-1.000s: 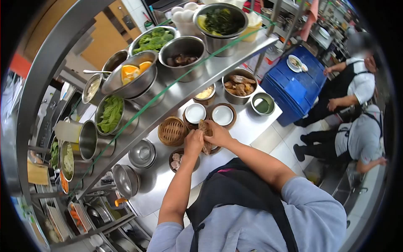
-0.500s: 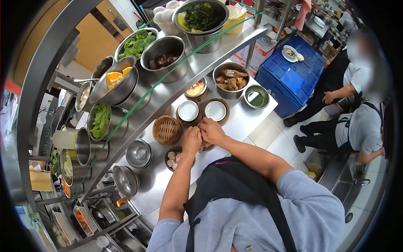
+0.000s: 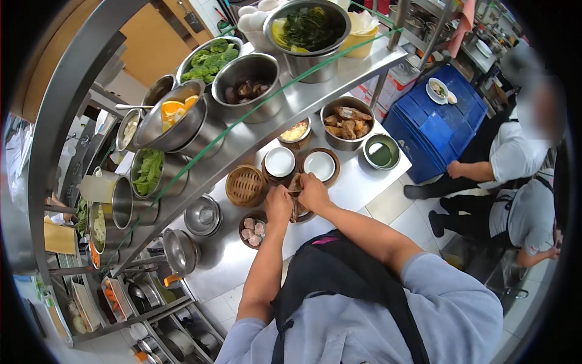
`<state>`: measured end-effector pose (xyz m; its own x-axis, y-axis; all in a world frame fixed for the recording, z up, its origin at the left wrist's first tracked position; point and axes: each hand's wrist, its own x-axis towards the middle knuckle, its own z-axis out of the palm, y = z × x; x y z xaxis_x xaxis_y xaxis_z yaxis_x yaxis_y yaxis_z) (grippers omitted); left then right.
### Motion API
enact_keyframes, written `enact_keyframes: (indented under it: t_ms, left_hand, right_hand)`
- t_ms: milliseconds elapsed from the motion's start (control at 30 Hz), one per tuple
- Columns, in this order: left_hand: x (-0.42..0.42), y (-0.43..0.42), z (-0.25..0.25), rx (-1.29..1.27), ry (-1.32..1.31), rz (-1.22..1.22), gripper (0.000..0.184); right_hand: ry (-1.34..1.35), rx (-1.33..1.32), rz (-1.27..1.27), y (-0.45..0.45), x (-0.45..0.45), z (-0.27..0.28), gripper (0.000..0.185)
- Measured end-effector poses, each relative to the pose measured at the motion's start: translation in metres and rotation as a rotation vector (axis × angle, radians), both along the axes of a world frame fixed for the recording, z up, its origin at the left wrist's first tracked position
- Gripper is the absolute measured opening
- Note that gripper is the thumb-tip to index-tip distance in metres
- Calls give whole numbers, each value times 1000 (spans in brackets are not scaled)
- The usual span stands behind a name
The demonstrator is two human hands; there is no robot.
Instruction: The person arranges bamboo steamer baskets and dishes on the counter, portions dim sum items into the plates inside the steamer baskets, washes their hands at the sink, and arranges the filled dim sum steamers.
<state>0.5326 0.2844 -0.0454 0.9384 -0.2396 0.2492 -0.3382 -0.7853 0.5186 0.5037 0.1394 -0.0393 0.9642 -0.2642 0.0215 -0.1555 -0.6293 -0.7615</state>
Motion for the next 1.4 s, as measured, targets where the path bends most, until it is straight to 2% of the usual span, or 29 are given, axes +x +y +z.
enact_keyframes:
  t_ms: [167,267,367,500,567,600,667,700,733,800,833,900,967,1000,1067,1100,1167,1200,1300,1333,1400]
  left_hand:
    - [3,5,1,72,44,55,3]
    - [13,27,-14,52,-2,106,5]
    - [17,37,-10,65,66,60,4]
    - [19,47,-22,14,70,85,6]
    - [19,47,-15,-162,239,131,15]
    - [17,48,-11,-161,241,128,15]
    - [10,52,-2,-204,601,142,35]
    - [2,51,1,-207,602,144,35]
    - [-9,50,1,-106,717,100,45]
    - [-24,41,1,13,817,44,68]
    - [-28,36,2,13,817,44,68]
    - [-34,29,8,66,651,122,67]
    - [-37,26,17,3,688,139,61]
    - [-38,26,17,-56,721,161,55]
    - [-35,26,12,-99,681,152,49]
    - [-34,28,6,-137,645,142,42]
    - [-30,31,-20,-207,576,114,39]
    - [-28,30,-19,-274,505,83,36]
    - [-29,29,-19,-340,550,38,36]
    - [-29,29,-21,-341,548,38,36]
    - [-30,29,-23,-653,636,-22,40]
  right_hand:
    - [69,24,7,-10,3,-6,14]
    - [13,-17,13,-21,4,-19,11]
    - [6,-26,19,-34,6,-30,7]
    - [75,82,-28,-36,7,-29,4]
    - [105,123,-60,-42,13,-32,5]
    - [105,151,-24,-46,15,-32,8]
    - [108,173,15,-49,15,-33,11]
    - [128,260,103,-48,14,-33,14]
    - [147,348,192,-47,13,-31,17]
    - [187,336,210,-38,13,-28,18]
    - [224,326,223,-35,13,-25,20]
    - [263,258,221,-34,16,-19,27]
    - [250,280,193,-36,17,-11,40]
    - [249,276,196,-36,17,-15,40]
    - [236,488,159,-32,18,-24,59]
    - [237,488,162,-31,19,-28,59]
    - [333,535,295,-34,21,-31,71]
    - [332,533,297,-34,21,-30,71]
    - [389,581,291,-35,20,-23,74]
    - [376,609,334,-37,20,-18,70]
    - [361,638,373,-43,21,-9,66]
